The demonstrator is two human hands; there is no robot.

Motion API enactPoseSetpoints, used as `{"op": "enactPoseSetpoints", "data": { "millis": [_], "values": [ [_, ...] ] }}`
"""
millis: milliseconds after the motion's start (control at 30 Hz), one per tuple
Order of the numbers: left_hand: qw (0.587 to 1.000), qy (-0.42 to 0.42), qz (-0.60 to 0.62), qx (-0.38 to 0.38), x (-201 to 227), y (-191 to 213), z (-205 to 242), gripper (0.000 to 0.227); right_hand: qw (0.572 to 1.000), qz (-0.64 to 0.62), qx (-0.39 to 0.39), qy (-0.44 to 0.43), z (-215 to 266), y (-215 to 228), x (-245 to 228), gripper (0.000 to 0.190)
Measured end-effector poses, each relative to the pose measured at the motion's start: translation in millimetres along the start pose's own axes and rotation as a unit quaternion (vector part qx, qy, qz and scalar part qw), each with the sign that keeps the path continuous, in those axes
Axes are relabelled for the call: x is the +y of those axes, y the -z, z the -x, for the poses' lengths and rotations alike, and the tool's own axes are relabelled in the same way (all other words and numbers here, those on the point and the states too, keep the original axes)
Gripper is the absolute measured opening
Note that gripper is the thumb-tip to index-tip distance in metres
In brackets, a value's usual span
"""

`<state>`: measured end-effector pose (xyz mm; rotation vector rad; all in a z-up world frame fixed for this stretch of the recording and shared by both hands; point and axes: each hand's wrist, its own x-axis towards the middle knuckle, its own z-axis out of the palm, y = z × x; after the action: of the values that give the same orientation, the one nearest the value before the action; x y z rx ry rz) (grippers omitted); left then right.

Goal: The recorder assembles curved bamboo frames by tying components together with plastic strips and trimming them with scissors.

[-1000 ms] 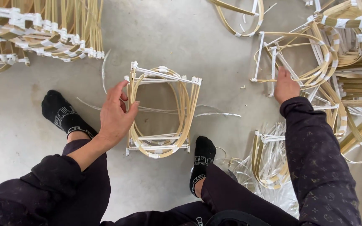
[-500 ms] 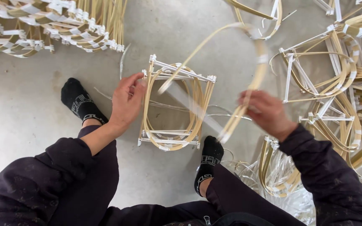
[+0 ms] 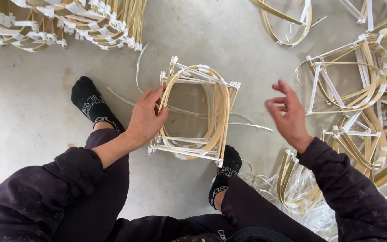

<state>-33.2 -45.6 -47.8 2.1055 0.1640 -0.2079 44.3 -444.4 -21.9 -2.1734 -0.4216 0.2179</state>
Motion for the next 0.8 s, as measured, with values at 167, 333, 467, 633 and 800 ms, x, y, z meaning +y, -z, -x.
{"op": "enactPoseSetpoints", "data": {
  "millis": [167,333,467,633,800],
  "values": [
    [0.999,-0.031,-0.015,-0.007,10.0,0.9,6.6,0.068,0.987,0.001,-0.063,-0.147,1.6,-20.1,3.8,0.032],
    [1.000,-0.020,-0.022,-0.007,15.0,1.2,12.5,0.068,0.963,0.014,-0.182,-0.200,-17.6,-55.6,-52.0,0.040],
    [0.999,0.021,-0.026,-0.008,21.2,5.9,16.0,0.068,0.967,0.055,-0.182,-0.168,-21.0,-61.7,-82.3,0.065],
    [0.998,-0.017,-0.056,-0.001,21.2,6.7,12.8,0.064,0.964,0.005,-0.169,-0.207,-7.7,-61.3,-82.8,0.082],
    [0.993,0.025,-0.117,-0.022,21.2,5.9,2.6,0.082,0.987,-0.021,-0.089,-0.135,-8.9,-35.5,-10.4,0.070]
  ]
}}
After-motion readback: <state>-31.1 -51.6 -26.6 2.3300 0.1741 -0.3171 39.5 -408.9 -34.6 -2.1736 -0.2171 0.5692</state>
